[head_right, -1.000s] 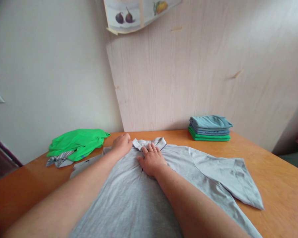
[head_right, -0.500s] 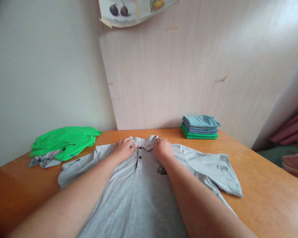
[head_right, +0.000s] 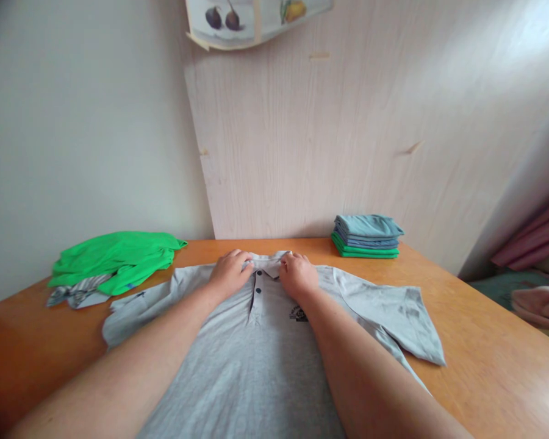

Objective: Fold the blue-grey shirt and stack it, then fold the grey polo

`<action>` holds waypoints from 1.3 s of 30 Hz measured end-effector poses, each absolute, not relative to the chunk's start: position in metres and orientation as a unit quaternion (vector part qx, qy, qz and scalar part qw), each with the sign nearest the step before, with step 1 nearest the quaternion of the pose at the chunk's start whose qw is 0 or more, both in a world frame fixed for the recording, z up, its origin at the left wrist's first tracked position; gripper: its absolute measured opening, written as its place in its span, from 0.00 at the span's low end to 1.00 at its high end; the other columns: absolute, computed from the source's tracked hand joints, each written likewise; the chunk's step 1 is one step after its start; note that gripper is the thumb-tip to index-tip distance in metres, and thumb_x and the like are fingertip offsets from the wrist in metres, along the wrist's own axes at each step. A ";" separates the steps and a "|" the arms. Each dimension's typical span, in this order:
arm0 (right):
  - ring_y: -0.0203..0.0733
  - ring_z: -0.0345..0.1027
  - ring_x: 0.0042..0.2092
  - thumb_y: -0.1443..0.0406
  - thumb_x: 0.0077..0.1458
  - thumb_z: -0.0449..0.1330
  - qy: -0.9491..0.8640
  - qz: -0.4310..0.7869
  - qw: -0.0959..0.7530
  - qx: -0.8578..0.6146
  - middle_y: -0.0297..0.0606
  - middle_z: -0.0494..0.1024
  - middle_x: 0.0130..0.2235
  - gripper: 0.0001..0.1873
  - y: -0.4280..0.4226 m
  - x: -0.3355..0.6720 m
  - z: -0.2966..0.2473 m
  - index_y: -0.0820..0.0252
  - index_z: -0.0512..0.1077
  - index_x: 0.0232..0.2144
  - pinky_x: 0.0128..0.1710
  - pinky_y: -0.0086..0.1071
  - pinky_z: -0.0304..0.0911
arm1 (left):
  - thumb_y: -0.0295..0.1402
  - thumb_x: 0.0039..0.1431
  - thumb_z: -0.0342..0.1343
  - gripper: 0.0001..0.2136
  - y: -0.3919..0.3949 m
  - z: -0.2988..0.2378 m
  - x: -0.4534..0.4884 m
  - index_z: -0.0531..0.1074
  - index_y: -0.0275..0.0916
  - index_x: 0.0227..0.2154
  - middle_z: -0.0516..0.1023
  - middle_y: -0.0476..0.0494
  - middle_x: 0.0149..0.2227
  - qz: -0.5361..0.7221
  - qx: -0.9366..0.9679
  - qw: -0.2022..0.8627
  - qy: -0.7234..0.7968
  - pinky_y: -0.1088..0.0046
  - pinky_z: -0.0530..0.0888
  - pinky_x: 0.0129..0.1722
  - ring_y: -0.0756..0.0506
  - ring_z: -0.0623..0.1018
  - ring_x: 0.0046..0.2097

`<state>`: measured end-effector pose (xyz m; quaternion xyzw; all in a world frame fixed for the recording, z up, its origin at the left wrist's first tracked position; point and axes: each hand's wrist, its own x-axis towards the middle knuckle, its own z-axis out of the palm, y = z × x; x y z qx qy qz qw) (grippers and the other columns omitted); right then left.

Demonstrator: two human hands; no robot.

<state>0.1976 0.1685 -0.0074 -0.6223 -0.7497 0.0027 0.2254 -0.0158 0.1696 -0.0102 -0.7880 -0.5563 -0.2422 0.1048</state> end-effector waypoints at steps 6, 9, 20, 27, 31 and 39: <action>0.49 0.70 0.52 0.64 0.63 0.51 -0.774 0.016 0.190 -0.604 0.47 0.78 0.50 0.20 0.172 0.200 -0.014 0.57 0.77 0.51 0.50 0.34 0.59 | 0.43 0.65 0.55 0.12 0.168 -0.015 -0.008 0.79 0.46 0.43 0.79 0.42 0.47 -0.209 -0.832 0.071 -0.510 0.61 0.69 0.54 0.40 0.76 0.51; 0.48 0.70 0.52 0.66 0.63 0.50 -0.767 0.029 0.187 -0.613 0.47 0.78 0.50 0.20 0.174 0.204 -0.013 0.58 0.77 0.51 0.49 0.33 0.59 | 0.43 0.66 0.54 0.12 0.168 -0.017 -0.009 0.79 0.45 0.43 0.79 0.41 0.47 -0.211 -0.818 0.069 -0.531 0.61 0.69 0.54 0.40 0.75 0.51; 0.46 0.71 0.50 0.66 0.62 0.52 -0.743 0.037 0.238 -0.625 0.46 0.79 0.49 0.18 0.172 0.200 -0.003 0.58 0.78 0.48 0.47 0.31 0.59 | 0.29 0.62 0.54 0.11 0.175 -0.014 -0.006 0.79 0.44 0.44 0.80 0.43 0.47 -0.256 -0.860 -0.011 -0.442 0.63 0.70 0.57 0.42 0.76 0.53; 0.35 0.67 0.29 0.65 0.57 0.56 -0.799 0.303 0.218 -0.471 0.30 0.74 0.26 0.09 0.152 0.183 0.014 0.60 0.77 0.32 0.30 0.26 0.58 | 0.29 0.62 0.54 0.12 0.184 -0.023 -0.012 0.80 0.43 0.45 0.81 0.43 0.48 -0.263 -0.866 -0.085 -0.417 0.63 0.71 0.55 0.42 0.76 0.52; 0.33 0.64 0.28 0.68 0.50 0.61 -0.844 0.345 0.103 -0.398 0.27 0.73 0.25 0.03 0.138 0.177 0.023 0.58 0.77 0.28 0.28 0.25 0.56 | 0.29 0.61 0.55 0.13 0.186 -0.023 -0.011 0.80 0.42 0.45 0.81 0.43 0.48 -0.261 -0.860 -0.094 -0.429 0.64 0.70 0.57 0.42 0.76 0.52; 0.33 0.64 0.28 0.71 0.48 0.60 -0.887 0.272 0.037 -0.371 0.27 0.74 0.25 0.06 0.132 0.171 0.030 0.57 0.76 0.25 0.27 0.26 0.53 | 0.30 0.62 0.54 0.12 0.187 -0.024 -0.011 0.80 0.42 0.45 0.81 0.42 0.48 -0.259 -0.852 -0.085 -0.446 0.64 0.70 0.57 0.42 0.76 0.53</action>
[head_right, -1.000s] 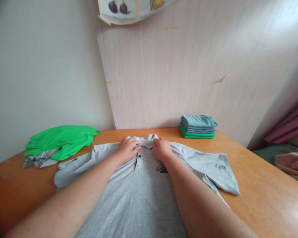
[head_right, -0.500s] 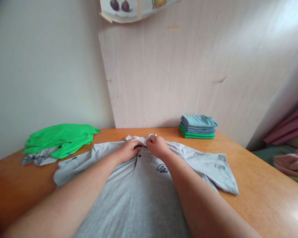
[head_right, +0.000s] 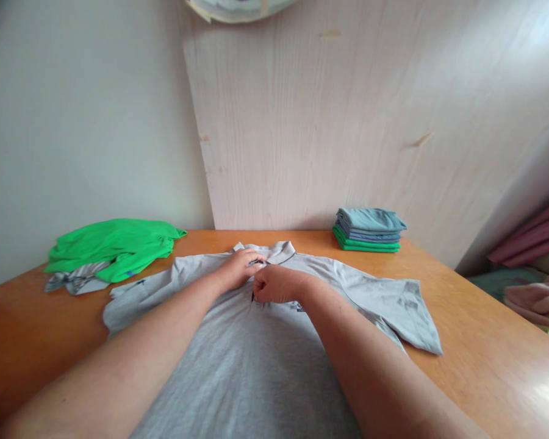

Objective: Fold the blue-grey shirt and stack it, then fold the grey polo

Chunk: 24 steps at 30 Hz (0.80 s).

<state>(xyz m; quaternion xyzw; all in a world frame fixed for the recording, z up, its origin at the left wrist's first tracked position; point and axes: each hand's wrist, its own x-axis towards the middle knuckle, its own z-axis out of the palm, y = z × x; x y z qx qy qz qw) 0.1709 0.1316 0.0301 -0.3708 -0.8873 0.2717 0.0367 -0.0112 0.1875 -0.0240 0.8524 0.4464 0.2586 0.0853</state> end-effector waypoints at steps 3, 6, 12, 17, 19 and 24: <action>0.33 0.64 0.28 0.71 0.47 0.60 -0.882 0.287 0.048 -0.372 0.27 0.75 0.25 0.05 0.131 0.172 0.030 0.58 0.76 0.24 0.27 0.25 0.54 | 0.30 0.62 0.55 0.12 0.187 -0.023 -0.012 0.80 0.40 0.45 0.81 0.41 0.48 0.257 0.854 0.085 0.444 0.64 0.70 0.56 0.42 0.76 0.52; 0.33 0.64 0.28 0.70 0.48 0.61 -0.866 0.325 0.050 -0.376 0.28 0.74 0.25 0.04 0.132 0.175 0.029 0.58 0.75 0.26 0.27 0.25 0.56 | 0.31 0.62 0.53 0.12 0.186 -0.016 -0.015 0.79 0.41 0.45 0.81 0.43 0.49 0.266 0.848 0.093 0.450 0.66 0.70 0.57 0.43 0.77 0.54; 0.33 0.63 0.25 0.68 0.51 0.58 -0.781 0.393 0.153 -0.461 0.29 0.72 0.23 0.04 0.143 0.184 0.021 0.58 0.72 0.26 0.25 0.26 0.58 | 0.30 0.61 0.50 0.12 0.186 0.010 -0.033 0.77 0.38 0.42 0.82 0.43 0.41 0.283 0.791 0.057 0.539 0.70 0.73 0.44 0.45 0.79 0.43; 0.31 0.60 0.22 0.69 0.53 0.58 -0.727 0.353 0.208 -0.551 0.28 0.69 0.21 0.04 0.152 0.186 0.011 0.59 0.71 0.27 0.23 0.25 0.55 | 0.30 0.53 0.58 0.03 0.180 0.014 -0.041 0.76 0.40 0.28 0.79 0.51 0.28 0.186 0.826 0.105 0.521 0.75 0.68 0.30 0.47 0.77 0.32; 0.31 0.62 0.22 0.68 0.54 0.59 -0.728 0.354 0.200 -0.552 0.28 0.70 0.22 0.04 0.154 0.187 0.008 0.59 0.72 0.27 0.24 0.24 0.56 | 0.30 0.50 0.61 0.01 0.179 0.012 -0.043 0.75 0.41 0.25 0.78 0.52 0.27 0.166 0.837 0.111 0.509 0.76 0.67 0.29 0.48 0.76 0.32; 0.32 0.64 0.23 0.68 0.54 0.60 -0.762 0.321 0.165 -0.538 0.30 0.73 0.23 0.04 0.159 0.189 0.004 0.58 0.72 0.27 0.24 0.24 0.58 | 0.28 0.52 0.59 0.02 0.183 0.006 -0.058 0.74 0.41 0.28 0.78 0.50 0.30 0.164 0.824 0.076 0.536 0.75 0.67 0.31 0.47 0.76 0.33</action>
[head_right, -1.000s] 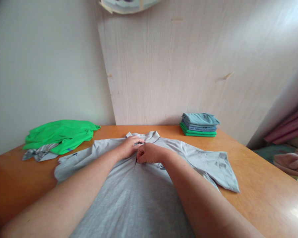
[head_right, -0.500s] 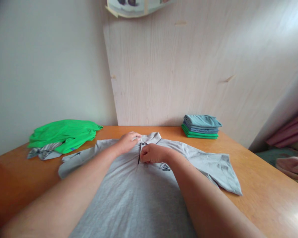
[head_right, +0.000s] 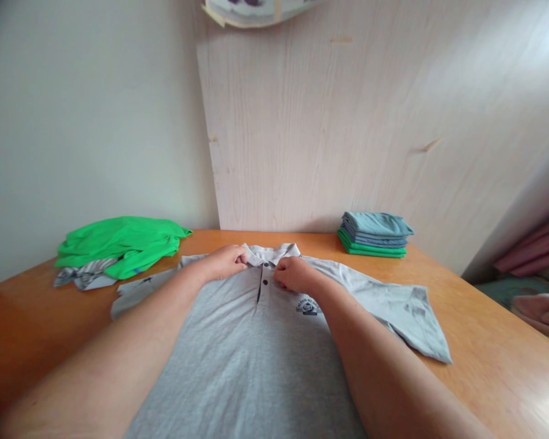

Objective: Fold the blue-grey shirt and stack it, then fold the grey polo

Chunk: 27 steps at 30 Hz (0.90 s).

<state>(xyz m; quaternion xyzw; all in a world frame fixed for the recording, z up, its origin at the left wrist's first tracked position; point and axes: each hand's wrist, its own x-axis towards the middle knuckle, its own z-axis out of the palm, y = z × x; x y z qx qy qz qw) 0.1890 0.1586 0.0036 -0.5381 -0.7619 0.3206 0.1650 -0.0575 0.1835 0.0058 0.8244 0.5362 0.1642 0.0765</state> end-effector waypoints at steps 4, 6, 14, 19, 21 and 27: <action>0.32 0.66 0.24 0.69 0.54 0.59 -0.756 0.330 0.172 -0.539 0.30 0.73 0.24 0.04 0.158 0.189 0.004 0.58 0.72 0.27 0.24 0.24 0.59 | 0.23 0.52 0.54 0.07 0.189 0.003 -0.073 0.74 0.41 0.29 0.78 0.48 0.34 0.167 0.799 0.037 0.577 0.74 0.68 0.35 0.46 0.76 0.36; 0.33 0.66 0.24 0.69 0.54 0.59 -0.754 0.331 0.172 -0.541 0.30 0.73 0.24 0.04 0.156 0.188 0.006 0.58 0.71 0.27 0.24 0.24 0.59 | 0.23 0.53 0.53 0.08 0.190 0.002 -0.077 0.75 0.42 0.32 0.79 0.46 0.37 0.169 0.781 0.022 0.601 0.73 0.68 0.36 0.45 0.77 0.38; 0.34 0.67 0.24 0.68 0.55 0.58 -0.759 0.307 0.156 -0.552 0.31 0.74 0.24 0.05 0.152 0.185 0.012 0.58 0.72 0.28 0.24 0.25 0.58 | 0.29 0.57 0.54 0.05 0.185 0.008 -0.077 0.75 0.42 0.33 0.81 0.42 0.36 0.122 0.724 -0.006 0.679 0.71 0.69 0.35 0.42 0.78 0.38; 0.34 0.67 0.25 0.68 0.55 0.58 -0.765 0.294 0.152 -0.552 0.31 0.74 0.24 0.05 0.151 0.184 0.012 0.58 0.73 0.29 0.25 0.25 0.58 | 0.31 0.62 0.48 0.10 0.182 0.009 -0.071 0.76 0.43 0.38 0.81 0.41 0.41 0.122 0.697 -0.040 0.706 0.68 0.69 0.37 0.40 0.79 0.42; 0.34 0.67 0.25 0.68 0.56 0.58 -0.765 0.289 0.150 -0.555 0.31 0.75 0.24 0.05 0.150 0.184 0.013 0.58 0.73 0.29 0.26 0.25 0.58 | 0.31 0.63 0.47 0.11 0.180 0.006 -0.069 0.75 0.43 0.38 0.81 0.41 0.42 0.121 0.694 -0.050 0.708 0.67 0.70 0.39 0.40 0.79 0.44; 0.35 0.68 0.27 0.67 0.56 0.59 -0.769 0.280 0.147 -0.556 0.32 0.76 0.25 0.05 0.149 0.184 0.015 0.58 0.74 0.29 0.27 0.26 0.58 | 0.32 0.65 0.47 0.11 0.174 0.006 -0.059 0.74 0.44 0.43 0.80 0.41 0.46 0.132 0.688 -0.071 0.710 0.66 0.71 0.43 0.40 0.79 0.47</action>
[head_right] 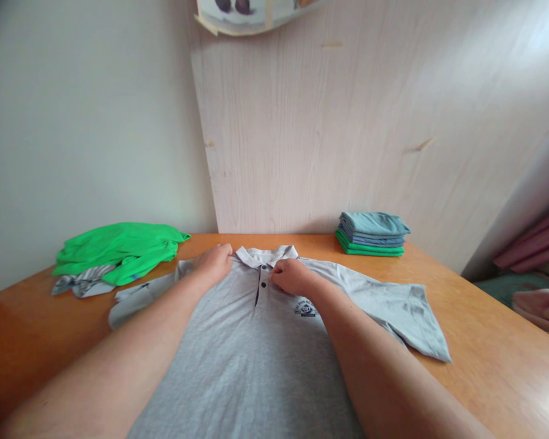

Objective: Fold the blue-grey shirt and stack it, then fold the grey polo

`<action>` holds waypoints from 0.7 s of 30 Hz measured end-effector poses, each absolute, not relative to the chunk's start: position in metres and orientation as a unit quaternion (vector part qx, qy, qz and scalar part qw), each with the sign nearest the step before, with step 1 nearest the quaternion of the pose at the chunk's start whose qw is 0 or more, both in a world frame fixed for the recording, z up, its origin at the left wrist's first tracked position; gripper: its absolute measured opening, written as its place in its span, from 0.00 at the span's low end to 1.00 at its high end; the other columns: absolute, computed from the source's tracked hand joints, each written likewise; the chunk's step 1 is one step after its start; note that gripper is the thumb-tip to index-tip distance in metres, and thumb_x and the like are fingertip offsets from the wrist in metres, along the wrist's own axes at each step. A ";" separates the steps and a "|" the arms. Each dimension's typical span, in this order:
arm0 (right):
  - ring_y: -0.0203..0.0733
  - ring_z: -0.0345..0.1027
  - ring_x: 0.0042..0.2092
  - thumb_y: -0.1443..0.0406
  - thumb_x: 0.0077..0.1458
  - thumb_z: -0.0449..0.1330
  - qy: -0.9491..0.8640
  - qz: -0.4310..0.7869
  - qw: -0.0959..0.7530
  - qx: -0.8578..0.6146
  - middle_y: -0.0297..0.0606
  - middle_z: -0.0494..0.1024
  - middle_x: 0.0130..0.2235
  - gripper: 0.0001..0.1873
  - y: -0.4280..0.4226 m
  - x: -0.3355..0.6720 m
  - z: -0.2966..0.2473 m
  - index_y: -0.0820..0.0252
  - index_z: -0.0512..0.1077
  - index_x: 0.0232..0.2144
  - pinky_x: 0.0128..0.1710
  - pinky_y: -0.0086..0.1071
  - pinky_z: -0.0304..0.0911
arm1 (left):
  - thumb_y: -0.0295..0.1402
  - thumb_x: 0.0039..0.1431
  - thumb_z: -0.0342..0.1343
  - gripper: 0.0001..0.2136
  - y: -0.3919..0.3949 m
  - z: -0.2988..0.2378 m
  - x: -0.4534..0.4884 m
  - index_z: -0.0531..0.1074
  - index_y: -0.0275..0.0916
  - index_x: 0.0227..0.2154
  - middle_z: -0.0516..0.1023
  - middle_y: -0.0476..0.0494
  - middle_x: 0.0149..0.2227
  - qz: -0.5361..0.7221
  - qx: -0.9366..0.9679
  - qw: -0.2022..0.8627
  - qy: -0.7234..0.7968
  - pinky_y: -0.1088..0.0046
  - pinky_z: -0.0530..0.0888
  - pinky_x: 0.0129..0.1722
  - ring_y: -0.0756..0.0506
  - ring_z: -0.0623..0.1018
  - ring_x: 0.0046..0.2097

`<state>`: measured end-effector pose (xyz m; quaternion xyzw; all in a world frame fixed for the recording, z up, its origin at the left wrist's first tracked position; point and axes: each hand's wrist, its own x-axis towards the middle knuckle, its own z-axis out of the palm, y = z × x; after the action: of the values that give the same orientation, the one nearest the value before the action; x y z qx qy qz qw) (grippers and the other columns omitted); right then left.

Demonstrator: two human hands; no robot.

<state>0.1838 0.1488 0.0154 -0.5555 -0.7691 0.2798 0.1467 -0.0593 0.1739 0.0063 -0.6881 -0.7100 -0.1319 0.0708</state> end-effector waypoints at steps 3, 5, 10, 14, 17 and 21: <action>0.34 0.67 0.25 0.69 0.55 0.60 -0.775 0.285 0.156 -0.542 0.31 0.74 0.23 0.05 0.148 0.183 0.015 0.58 0.74 0.27 0.26 0.26 0.57 | 0.34 0.68 0.45 0.12 0.169 0.015 -0.045 0.73 0.43 0.44 0.79 0.40 0.46 -0.189 -0.705 0.098 -0.677 0.65 0.71 0.43 0.40 0.78 0.47; 0.33 0.65 0.23 0.71 0.52 0.61 -0.753 0.327 0.189 -0.539 0.30 0.73 0.20 0.06 0.149 0.183 0.014 0.59 0.73 0.24 0.25 0.26 0.57 | 0.35 0.68 0.45 0.12 0.166 0.018 -0.030 0.73 0.42 0.43 0.79 0.40 0.46 -0.230 -0.734 0.101 -0.631 0.66 0.72 0.44 0.41 0.78 0.47; 0.32 0.64 0.21 0.71 0.52 0.62 -0.534 0.429 0.436 -0.583 0.31 0.72 0.20 0.06 0.165 0.194 0.017 0.61 0.72 0.24 0.21 0.25 0.55 | 0.38 0.70 0.46 0.14 0.157 0.004 0.007 0.74 0.41 0.48 0.78 0.39 0.50 -0.217 -0.850 0.023 -0.480 0.65 0.70 0.54 0.42 0.76 0.53; 0.34 0.70 0.26 0.69 0.57 0.57 -0.408 0.417 0.544 -0.603 0.33 0.74 0.27 0.01 0.184 0.219 0.012 0.59 0.69 0.32 0.24 0.24 0.65 | 0.49 0.69 0.45 0.25 0.153 -0.013 0.016 0.65 0.43 0.63 0.63 0.39 0.69 -0.123 -0.885 -0.036 -0.447 0.57 0.59 0.66 0.37 0.61 0.69; 0.35 0.71 0.28 0.70 0.55 0.58 -0.321 0.421 0.591 -0.609 0.34 0.72 0.27 0.04 0.194 0.241 0.002 0.58 0.67 0.35 0.27 0.26 0.70 | 0.55 0.68 0.40 0.32 0.153 -0.016 0.015 0.57 0.44 0.69 0.51 0.42 0.73 -0.074 -0.879 -0.062 -0.468 0.54 0.49 0.70 0.37 0.49 0.74; 0.35 0.70 0.28 0.70 0.55 0.58 -0.275 0.411 0.637 -0.591 0.33 0.71 0.27 0.06 0.200 0.257 -0.006 0.57 0.66 0.36 0.27 0.25 0.71 | 0.57 0.68 0.36 0.36 0.154 -0.015 0.013 0.52 0.40 0.71 0.46 0.41 0.74 -0.050 -0.878 -0.070 -0.471 0.56 0.45 0.71 0.38 0.44 0.74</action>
<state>0.2570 0.1997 -0.0061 -0.5911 -0.2749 0.4111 0.6372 0.0131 0.1540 -0.0146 -0.8777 -0.4714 -0.0499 -0.0703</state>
